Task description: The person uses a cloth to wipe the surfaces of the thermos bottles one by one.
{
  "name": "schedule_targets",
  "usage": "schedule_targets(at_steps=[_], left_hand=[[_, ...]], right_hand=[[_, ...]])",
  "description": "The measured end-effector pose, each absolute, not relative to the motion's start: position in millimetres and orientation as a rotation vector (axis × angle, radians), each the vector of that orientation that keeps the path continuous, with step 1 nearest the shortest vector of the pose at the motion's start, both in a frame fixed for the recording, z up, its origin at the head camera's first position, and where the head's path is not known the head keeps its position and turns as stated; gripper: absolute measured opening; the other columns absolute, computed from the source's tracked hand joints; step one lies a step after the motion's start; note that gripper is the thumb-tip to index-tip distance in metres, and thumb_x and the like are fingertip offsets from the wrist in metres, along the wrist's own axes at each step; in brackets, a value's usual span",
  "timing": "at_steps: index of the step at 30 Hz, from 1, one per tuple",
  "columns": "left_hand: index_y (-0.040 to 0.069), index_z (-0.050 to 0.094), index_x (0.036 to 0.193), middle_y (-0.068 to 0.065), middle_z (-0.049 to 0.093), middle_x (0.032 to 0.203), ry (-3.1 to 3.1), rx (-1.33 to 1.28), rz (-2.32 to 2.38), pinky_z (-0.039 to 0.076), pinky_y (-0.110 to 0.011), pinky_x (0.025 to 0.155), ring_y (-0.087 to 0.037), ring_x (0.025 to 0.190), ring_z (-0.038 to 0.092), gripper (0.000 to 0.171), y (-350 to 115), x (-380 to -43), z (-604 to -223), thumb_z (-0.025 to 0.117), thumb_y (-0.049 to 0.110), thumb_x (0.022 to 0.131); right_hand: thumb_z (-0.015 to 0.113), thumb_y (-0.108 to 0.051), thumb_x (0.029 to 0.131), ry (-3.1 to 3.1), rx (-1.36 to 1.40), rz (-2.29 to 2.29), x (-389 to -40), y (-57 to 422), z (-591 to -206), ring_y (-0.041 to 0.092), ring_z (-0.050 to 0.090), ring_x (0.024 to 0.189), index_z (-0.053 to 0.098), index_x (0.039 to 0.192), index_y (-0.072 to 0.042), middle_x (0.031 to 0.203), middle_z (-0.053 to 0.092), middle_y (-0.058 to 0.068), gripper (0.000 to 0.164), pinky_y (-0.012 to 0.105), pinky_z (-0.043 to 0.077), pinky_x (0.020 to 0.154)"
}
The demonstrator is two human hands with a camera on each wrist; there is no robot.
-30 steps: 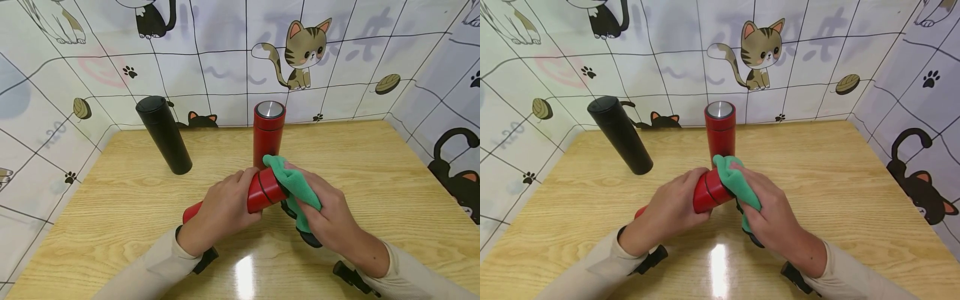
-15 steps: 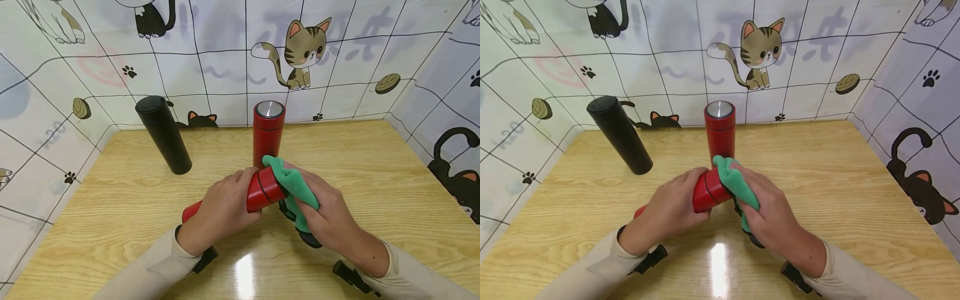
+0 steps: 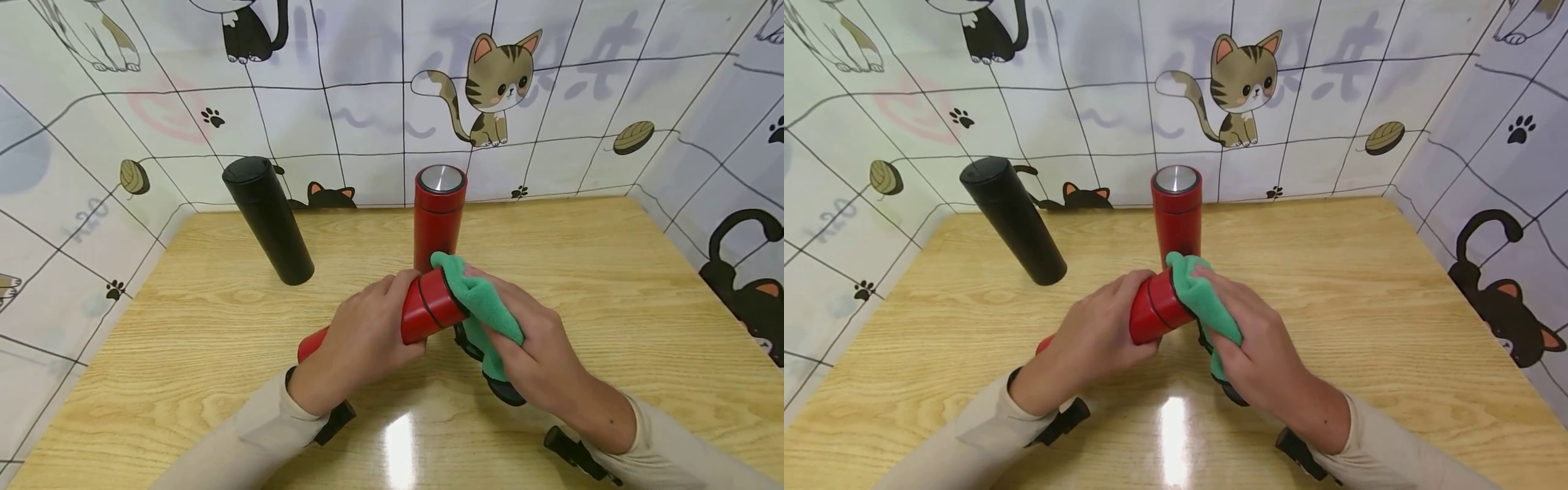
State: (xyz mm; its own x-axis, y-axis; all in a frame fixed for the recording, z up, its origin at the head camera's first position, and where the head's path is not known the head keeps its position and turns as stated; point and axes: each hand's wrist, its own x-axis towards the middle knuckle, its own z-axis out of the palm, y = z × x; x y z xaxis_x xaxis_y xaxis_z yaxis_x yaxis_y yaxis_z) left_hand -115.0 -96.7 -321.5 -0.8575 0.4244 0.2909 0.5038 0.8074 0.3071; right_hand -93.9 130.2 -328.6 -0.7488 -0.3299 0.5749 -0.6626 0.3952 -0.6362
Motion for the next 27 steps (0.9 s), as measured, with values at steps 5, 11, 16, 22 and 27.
schedule_targets(at_steps=[5, 11, 16, 22, 27], left_hand=[[0.015, 0.046, 0.135, -0.001, 0.065, 0.104, -2.777, -0.729, -0.562, 0.057, -0.032, 0.072, -0.014, 0.086, 0.062, 0.08, -96, -115, -321, 0.087, 0.031, 0.068], [0.016, 0.046, 0.135, 0.0, 0.065, 0.105, -2.778, -0.727, -0.597, 0.058, -0.033, 0.074, -0.013, 0.086, 0.062, 0.081, -95, -115, -319, 0.088, 0.031, 0.068], [0.016, 0.045, 0.137, 0.001, 0.065, 0.112, -2.678, -0.735, -0.831, 0.058, -0.031, 0.079, -0.013, 0.092, 0.064, 0.08, -95, -112, -314, 0.087, 0.027, 0.07], [0.013, 0.042, 0.138, 0.002, 0.063, 0.12, -2.335, -0.695, -1.485, 0.059, -0.033, 0.087, -0.012, 0.106, 0.063, 0.075, -100, -111, -306, 0.083, 0.015, 0.075], [0.017, 0.039, 0.141, 0.001, 0.058, 0.126, -2.064, -0.591, -1.795, 0.058, -0.041, 0.09, -0.018, 0.116, 0.059, 0.076, -103, -112, -301, 0.078, 0.012, 0.076]], right_hand=[[0.059, 0.012, 0.091, -2.329, 0.825, 1.271, -94, 131, -328, 0.011, 0.049, 0.139, 0.048, 0.148, -0.008, 0.148, 0.054, 0.009, 0.061, 0.015, 0.041, 0.108], [0.053, 0.017, 0.091, -2.21, 0.822, 1.414, -93, 131, -329, 0.01, 0.053, 0.135, 0.053, 0.143, -0.004, 0.144, 0.058, 0.006, 0.057, 0.018, 0.045, 0.105], [0.046, 0.009, 0.099, -2.217, 0.692, 1.609, -94, 133, -327, 0.005, 0.061, 0.123, 0.055, 0.141, -0.006, 0.138, 0.062, -0.003, 0.046, 0.018, 0.052, 0.095], [0.045, -0.013, 0.106, -2.528, 0.555, 1.904, -107, 140, -328, 0.008, 0.068, 0.101, 0.051, 0.141, -0.004, 0.125, 0.064, 0.014, 0.037, 0.027, 0.058, 0.082], [0.044, -0.02, 0.106, -2.668, 0.506, 2.409, -126, 146, -340, 0.017, 0.07, 0.097, 0.043, 0.143, 0.003, 0.116, 0.066, 0.013, 0.043, 0.035, 0.059, 0.083]])
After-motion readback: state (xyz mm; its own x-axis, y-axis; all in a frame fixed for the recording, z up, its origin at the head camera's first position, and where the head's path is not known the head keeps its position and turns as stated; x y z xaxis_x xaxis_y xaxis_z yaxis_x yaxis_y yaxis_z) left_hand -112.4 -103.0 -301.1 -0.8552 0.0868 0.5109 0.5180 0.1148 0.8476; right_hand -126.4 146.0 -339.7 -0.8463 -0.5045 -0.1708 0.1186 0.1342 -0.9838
